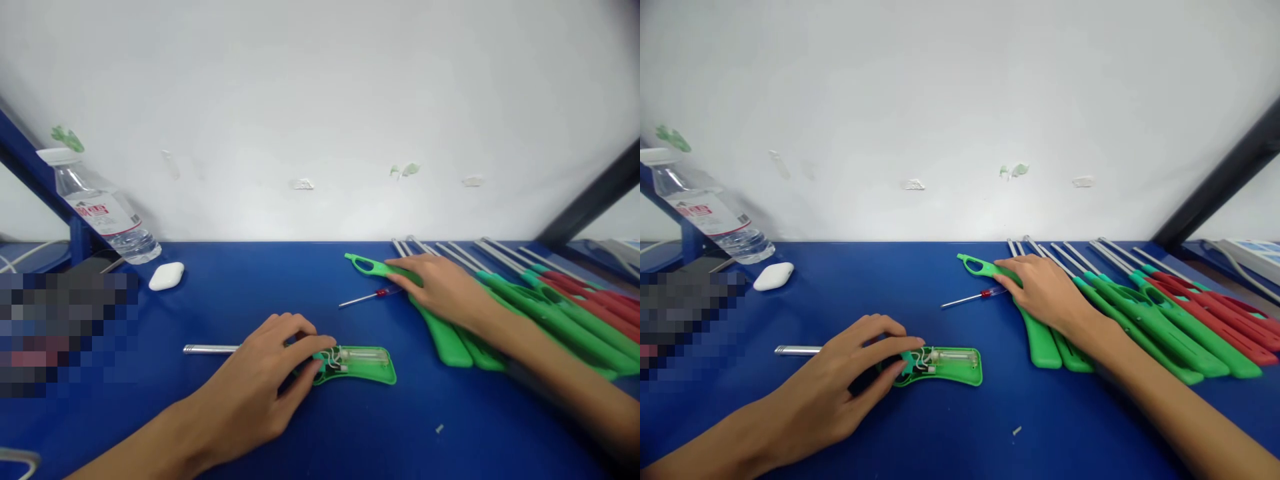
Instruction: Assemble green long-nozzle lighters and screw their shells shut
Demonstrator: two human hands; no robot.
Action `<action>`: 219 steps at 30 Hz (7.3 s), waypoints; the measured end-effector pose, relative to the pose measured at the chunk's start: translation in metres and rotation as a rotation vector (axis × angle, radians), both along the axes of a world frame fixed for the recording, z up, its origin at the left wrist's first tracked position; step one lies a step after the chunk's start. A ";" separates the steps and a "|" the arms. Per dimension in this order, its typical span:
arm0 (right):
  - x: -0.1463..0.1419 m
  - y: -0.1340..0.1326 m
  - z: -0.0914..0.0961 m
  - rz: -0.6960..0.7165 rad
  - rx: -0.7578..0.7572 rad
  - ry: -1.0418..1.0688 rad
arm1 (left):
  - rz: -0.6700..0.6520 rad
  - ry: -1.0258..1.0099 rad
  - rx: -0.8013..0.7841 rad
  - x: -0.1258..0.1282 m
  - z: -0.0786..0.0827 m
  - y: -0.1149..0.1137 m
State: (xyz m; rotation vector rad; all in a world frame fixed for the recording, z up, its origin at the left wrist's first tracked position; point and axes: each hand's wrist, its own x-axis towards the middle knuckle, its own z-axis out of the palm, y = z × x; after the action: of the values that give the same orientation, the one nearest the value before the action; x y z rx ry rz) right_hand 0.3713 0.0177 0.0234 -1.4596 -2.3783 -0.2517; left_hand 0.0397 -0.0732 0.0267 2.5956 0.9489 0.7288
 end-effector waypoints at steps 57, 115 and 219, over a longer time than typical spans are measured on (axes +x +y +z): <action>-0.067 -0.079 0.014 0.564 -0.085 -0.156 | 0.097 0.067 -0.092 -0.015 0.014 0.011; -0.083 -0.088 0.021 0.229 -0.494 0.263 | 0.064 -0.003 0.291 -0.011 0.002 0.017; -0.027 -0.068 0.055 0.308 -1.015 0.136 | 0.230 0.131 0.147 -0.022 0.008 0.013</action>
State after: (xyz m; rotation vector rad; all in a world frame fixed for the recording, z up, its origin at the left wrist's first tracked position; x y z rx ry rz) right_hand 0.3442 -0.0506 0.0788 -1.3075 -2.6584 1.2435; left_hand 0.0180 -0.0597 0.0349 2.7179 1.2956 0.7153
